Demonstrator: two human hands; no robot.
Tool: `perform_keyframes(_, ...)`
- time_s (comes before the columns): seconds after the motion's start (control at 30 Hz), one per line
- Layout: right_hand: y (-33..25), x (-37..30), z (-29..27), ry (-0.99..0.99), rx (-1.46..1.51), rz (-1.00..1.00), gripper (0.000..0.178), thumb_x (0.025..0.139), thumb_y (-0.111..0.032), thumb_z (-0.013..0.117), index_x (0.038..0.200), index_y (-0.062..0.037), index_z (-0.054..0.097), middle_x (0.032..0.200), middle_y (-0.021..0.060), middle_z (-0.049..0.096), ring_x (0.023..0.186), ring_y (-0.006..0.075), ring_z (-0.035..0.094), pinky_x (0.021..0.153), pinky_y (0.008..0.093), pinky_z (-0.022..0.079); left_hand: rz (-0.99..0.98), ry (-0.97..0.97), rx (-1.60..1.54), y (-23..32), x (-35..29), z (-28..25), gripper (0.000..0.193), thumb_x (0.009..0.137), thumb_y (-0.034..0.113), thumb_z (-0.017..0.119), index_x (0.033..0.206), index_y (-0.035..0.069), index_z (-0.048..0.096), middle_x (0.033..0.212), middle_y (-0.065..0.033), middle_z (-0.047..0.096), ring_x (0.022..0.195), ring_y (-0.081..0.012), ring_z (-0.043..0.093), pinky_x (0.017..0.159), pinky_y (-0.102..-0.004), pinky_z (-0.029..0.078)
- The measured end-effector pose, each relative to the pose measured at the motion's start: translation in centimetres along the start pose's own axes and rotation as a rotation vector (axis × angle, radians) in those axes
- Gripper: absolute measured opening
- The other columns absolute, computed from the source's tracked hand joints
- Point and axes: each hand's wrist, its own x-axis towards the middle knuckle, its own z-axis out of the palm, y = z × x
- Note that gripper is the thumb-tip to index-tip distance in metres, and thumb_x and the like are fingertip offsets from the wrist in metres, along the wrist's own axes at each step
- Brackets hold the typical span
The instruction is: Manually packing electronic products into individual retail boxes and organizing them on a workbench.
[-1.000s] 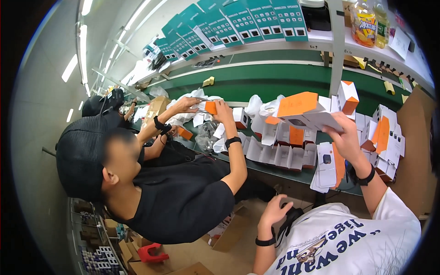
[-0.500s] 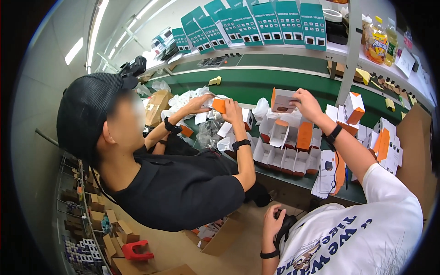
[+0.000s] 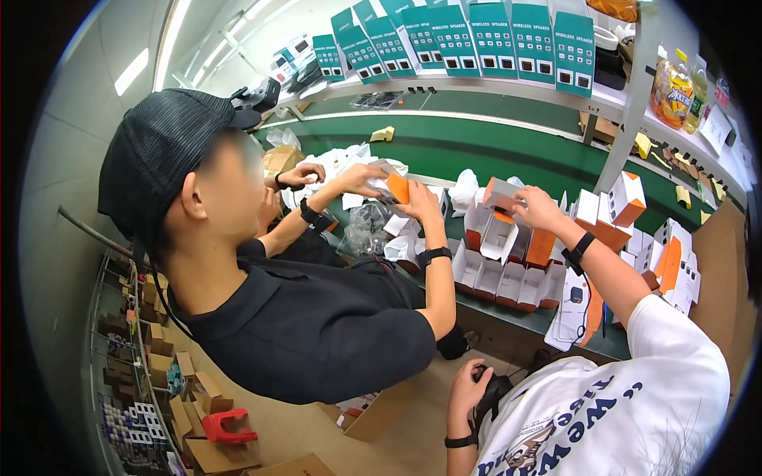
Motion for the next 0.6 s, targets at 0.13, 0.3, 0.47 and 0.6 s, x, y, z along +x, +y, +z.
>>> perform_keyframes(0.13,-0.5,-0.6,-1.0,-0.016,-0.031,0.039,0.03,0.087,-0.023,0.069,0.108,-0.0018,0.069,0.108,0.0186,0.066,0.105,0.0391,0.061,0.094,0.0461,0.049,-0.027,-0.159,0.072,-0.8,1.0,0.4,0.046,0.091,0.034,0.074,0.126,0.007,0.063,0.125,-0.0188,0.067,0.116,-0.0337,0.066,0.093,-0.0426,0.053)
perform_keyframes(0.3,1.4,-2.1,-1.4,0.066,0.05,0.017,0.033,0.087,-0.022,0.07,0.113,-0.0014,0.067,0.109,0.0186,0.066,0.105,0.0368,0.062,0.095,0.0447,0.049,0.037,-0.105,0.118,-0.3,1.7,1.4,0.045,0.091,0.034,0.073,0.123,0.004,0.064,0.118,-0.0202,0.069,0.108,-0.0345,0.068,0.092,-0.0411,0.054)
perform_keyframes(0.47,-1.8,-5.1,-5.9,0.151,0.197,-0.01,0.026,0.087,-0.013,0.069,0.109,0.0001,0.065,0.111,0.0186,0.064,0.103,0.0361,0.06,0.092,0.0437,0.048,0.07,-0.193,0.085,-0.8,2.4,2.7,0.046,0.091,0.036,0.072,0.124,0.004,0.063,0.119,-0.0199,0.069,0.11,-0.0357,0.067,0.094,-0.0418,0.053)
perform_keyframes(0.6,-6.5,-10.7,-9.6,0.11,0.306,-0.004,0.017,0.088,-0.01,0.069,0.099,0.0007,0.065,0.094,0.0157,0.066,0.086,0.0304,0.063,0.079,0.0385,0.05,0.036,-0.258,0.123,-0.9,3.0,3.6,0.044,0.091,0.034,0.072,0.121,0.003,0.063,0.119,-0.0197,0.069,0.114,-0.0363,0.065,0.098,-0.0416,0.051)
